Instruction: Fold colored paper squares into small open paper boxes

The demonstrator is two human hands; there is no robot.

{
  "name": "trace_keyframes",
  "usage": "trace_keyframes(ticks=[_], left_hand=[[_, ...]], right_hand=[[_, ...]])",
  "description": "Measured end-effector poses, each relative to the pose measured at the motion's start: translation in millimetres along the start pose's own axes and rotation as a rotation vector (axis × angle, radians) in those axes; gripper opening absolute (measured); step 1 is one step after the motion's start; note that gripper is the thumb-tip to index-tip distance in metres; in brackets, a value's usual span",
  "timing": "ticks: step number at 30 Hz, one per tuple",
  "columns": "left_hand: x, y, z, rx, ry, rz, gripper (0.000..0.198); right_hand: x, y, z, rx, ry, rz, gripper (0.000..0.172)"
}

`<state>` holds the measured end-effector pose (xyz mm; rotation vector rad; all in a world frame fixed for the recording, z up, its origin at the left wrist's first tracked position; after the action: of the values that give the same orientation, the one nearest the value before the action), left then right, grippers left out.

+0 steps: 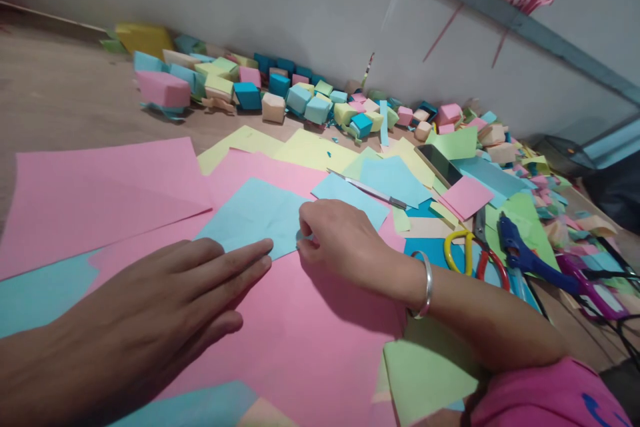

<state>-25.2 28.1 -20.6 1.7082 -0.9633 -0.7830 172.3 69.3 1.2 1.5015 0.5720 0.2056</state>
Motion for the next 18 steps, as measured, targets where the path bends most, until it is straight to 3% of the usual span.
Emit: trace_keyframes(ticks=[2, 5, 9, 18], left_hand=[[0.7, 0.0, -0.3, 0.0, -0.003, -0.003, 0.036], [1.7, -0.5, -1.1, -0.003, -0.014, -0.021, 0.036], [1.5, -0.2, -2.2, -0.012, -0.016, -0.04, 0.036], [2.9, 5.5, 0.4, 0.072, 0.003, -0.045, 0.036]], right_hand=[[-14.8, -2.4, 11.5, 0.117, 0.196, 0.192, 0.012], [-39.9, -12.1, 33.3, 0.191, 0.41, 0.416, 0.015], [-54.3, -21.0, 47.1, 0.158, 0.428, 0.523, 0.016], [-51.7, -18.6, 42.5, 0.137, 0.376, 0.619, 0.016]])
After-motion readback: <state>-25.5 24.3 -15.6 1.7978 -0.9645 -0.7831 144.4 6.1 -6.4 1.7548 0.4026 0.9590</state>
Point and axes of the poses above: each hand's wrist, its own z-axis away from the middle knuckle, its own y-axis out of the back of the hand, x = y × z, the point moved 3 cm from there along -z, towards the middle knuckle, and after that the axes turned 1 degree about x, right-handed, at the moved point
